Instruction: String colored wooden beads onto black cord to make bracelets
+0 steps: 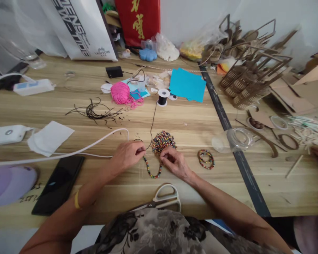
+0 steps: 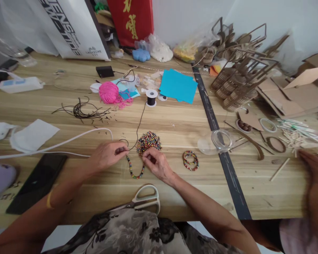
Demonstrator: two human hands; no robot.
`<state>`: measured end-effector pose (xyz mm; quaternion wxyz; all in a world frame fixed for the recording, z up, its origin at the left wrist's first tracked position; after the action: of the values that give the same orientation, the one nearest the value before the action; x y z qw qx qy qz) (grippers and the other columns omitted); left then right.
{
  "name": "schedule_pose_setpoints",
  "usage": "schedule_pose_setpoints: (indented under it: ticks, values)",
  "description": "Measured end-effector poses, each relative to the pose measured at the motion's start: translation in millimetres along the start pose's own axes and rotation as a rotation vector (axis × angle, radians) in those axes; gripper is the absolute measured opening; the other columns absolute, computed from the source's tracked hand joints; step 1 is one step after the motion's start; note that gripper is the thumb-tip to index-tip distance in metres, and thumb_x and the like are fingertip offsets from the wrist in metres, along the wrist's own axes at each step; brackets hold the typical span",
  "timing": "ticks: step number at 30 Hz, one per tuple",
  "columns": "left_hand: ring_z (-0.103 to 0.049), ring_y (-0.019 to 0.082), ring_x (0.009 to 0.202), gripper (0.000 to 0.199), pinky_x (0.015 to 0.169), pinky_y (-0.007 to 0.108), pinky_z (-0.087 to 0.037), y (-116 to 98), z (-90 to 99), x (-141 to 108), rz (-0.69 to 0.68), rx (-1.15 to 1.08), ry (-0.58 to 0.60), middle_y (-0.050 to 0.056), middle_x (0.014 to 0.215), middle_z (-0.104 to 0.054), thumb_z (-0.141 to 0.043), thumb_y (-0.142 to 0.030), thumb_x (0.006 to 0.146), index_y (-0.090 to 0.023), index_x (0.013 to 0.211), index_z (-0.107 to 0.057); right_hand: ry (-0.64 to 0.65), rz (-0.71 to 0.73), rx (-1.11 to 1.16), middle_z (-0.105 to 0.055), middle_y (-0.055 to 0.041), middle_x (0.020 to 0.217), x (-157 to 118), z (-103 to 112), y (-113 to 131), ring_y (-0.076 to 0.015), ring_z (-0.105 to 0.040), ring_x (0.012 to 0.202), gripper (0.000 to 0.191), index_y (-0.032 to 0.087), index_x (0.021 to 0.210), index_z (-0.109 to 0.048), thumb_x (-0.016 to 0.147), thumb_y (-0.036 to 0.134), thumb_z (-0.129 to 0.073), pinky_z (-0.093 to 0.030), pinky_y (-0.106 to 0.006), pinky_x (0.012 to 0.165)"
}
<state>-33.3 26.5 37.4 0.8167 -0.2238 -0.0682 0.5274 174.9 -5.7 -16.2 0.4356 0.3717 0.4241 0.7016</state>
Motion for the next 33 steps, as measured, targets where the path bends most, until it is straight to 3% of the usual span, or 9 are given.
schedule_pose_setpoints:
  ticks: [6, 14, 23, 27, 30, 33]
  values:
    - [-0.057, 0.016, 0.078, 0.012, 0.074, 0.027, -0.040, 2, -27.0, 7, -0.222, -0.060, -0.120, 0.004, 0.081, -0.065, -0.056, -0.016, 0.083, -0.017, 0.080, -0.067, -0.012, 0.005, 0.017, -0.056, -0.0019, 0.072, -1, 1, -2, -0.0115, -0.050, 0.062, 0.012, 0.016, 0.078, -0.059, 0.086, 0.025, -0.055, -0.039, -0.022, 0.056]
    - [-0.055, 0.018, 0.082, 0.013, 0.078, 0.030, -0.041, -1, -39.6, 12, -0.290, -0.020, -0.213, 0.004, 0.080, -0.062, -0.055, -0.017, 0.085, -0.016, 0.081, -0.068, 0.005, -0.060, 0.107, -0.056, -0.0011, 0.070, -2, -1, -9, -0.0116, -0.050, 0.063, 0.012, 0.016, 0.080, -0.059, 0.086, 0.027, -0.056, -0.040, -0.022, 0.058]
    - [-0.055, 0.019, 0.086, 0.017, 0.081, 0.031, -0.042, 3, -48.4, 16, -0.330, -0.006, -0.204, 0.006, 0.085, -0.063, -0.051, -0.019, 0.087, -0.016, 0.084, -0.067, 0.045, -0.050, 0.109, -0.055, -0.0011, 0.070, 1, 2, -7, -0.0115, -0.049, 0.063, 0.013, 0.016, 0.080, -0.060, 0.086, 0.027, -0.056, -0.038, -0.022, 0.058]
    - [-0.057, 0.016, 0.076, 0.012, 0.073, 0.028, -0.044, 4, -45.5, 17, -0.258, -0.203, -0.204, 0.005, 0.077, -0.063, -0.056, -0.015, 0.082, -0.015, 0.079, -0.068, 0.052, -0.062, 0.118, -0.055, -0.0010, 0.070, 0, 2, -7, -0.0115, -0.049, 0.062, 0.015, 0.016, 0.081, -0.060, 0.086, 0.029, -0.056, -0.039, -0.022, 0.058]
    - [-0.058, 0.012, 0.064, 0.008, 0.062, 0.023, -0.045, 5, -41.8, 16, -0.118, -0.512, -0.160, 0.004, 0.073, -0.065, -0.060, -0.015, 0.077, -0.014, 0.078, -0.068, 0.057, -0.110, 0.169, -0.054, -0.0001, 0.067, -1, 1, -9, -0.0105, -0.047, 0.059, 0.016, 0.016, 0.082, -0.060, 0.086, 0.031, -0.057, -0.038, -0.021, 0.054]
    - [-0.060, 0.012, 0.063, 0.011, 0.060, 0.022, -0.046, 7, -40.6, 14, -0.001, -0.797, -0.098, 0.004, 0.074, -0.067, -0.065, -0.022, 0.073, -0.012, 0.077, -0.067, 0.073, -0.158, 0.223, -0.052, 0.0010, 0.065, -2, 1, -11, -0.0095, -0.045, 0.056, 0.017, 0.016, 0.083, -0.060, 0.085, 0.033, -0.058, -0.036, -0.020, 0.052]
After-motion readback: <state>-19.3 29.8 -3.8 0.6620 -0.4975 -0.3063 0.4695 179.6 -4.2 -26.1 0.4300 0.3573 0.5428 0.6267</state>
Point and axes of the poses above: each hand's wrist, its own x-axis towards the middle knuckle, its own z-axis out of the back of the hand, y = z × x, the point moved 1 cm from there along x, towards the middle knuckle
